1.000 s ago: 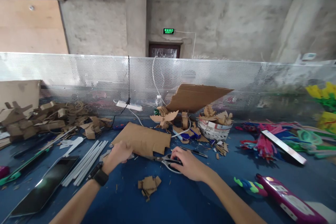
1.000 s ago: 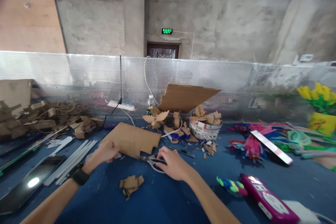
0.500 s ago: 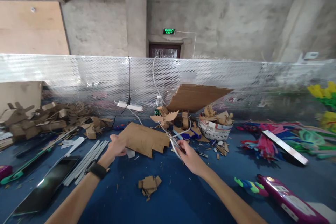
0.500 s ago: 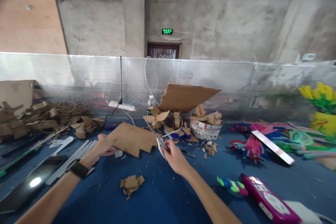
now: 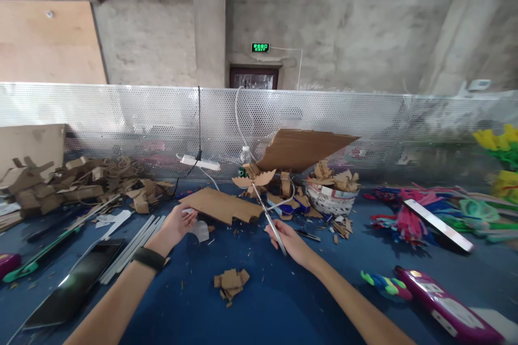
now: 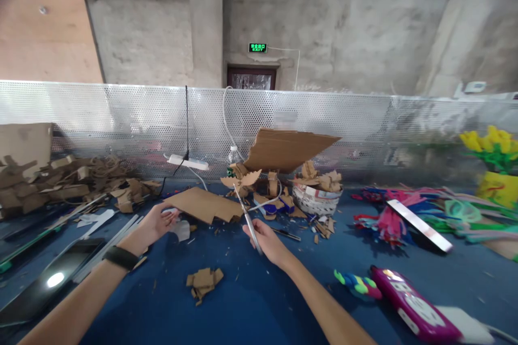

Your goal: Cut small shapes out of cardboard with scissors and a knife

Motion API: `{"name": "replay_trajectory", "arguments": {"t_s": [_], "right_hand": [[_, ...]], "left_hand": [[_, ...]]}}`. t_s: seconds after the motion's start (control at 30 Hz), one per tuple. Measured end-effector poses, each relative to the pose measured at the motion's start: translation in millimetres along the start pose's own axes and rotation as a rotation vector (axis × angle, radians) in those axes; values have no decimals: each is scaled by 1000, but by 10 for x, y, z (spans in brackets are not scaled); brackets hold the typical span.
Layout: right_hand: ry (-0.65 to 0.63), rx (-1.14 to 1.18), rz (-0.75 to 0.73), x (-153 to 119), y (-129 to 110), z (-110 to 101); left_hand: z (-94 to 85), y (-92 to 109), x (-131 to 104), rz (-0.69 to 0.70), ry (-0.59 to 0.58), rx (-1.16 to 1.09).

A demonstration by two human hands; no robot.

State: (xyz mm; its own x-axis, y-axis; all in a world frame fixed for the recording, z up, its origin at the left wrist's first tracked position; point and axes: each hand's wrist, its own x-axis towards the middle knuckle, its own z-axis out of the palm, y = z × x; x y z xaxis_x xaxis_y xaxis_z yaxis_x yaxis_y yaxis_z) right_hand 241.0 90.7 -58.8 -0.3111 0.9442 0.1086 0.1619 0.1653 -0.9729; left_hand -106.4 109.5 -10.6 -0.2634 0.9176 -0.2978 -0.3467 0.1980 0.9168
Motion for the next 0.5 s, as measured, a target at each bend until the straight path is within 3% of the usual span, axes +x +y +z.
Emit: {"name": "replay_trajectory", "arguments": {"t_s": [0.27, 0.5], "right_hand": [[-31, 37, -2, 30, 67, -25], [-115, 88, 75, -47, -72, -47]], "left_hand": [[354, -259, -146, 69, -151, 55], [431, -235, -227, 283, -68, 97]]}}
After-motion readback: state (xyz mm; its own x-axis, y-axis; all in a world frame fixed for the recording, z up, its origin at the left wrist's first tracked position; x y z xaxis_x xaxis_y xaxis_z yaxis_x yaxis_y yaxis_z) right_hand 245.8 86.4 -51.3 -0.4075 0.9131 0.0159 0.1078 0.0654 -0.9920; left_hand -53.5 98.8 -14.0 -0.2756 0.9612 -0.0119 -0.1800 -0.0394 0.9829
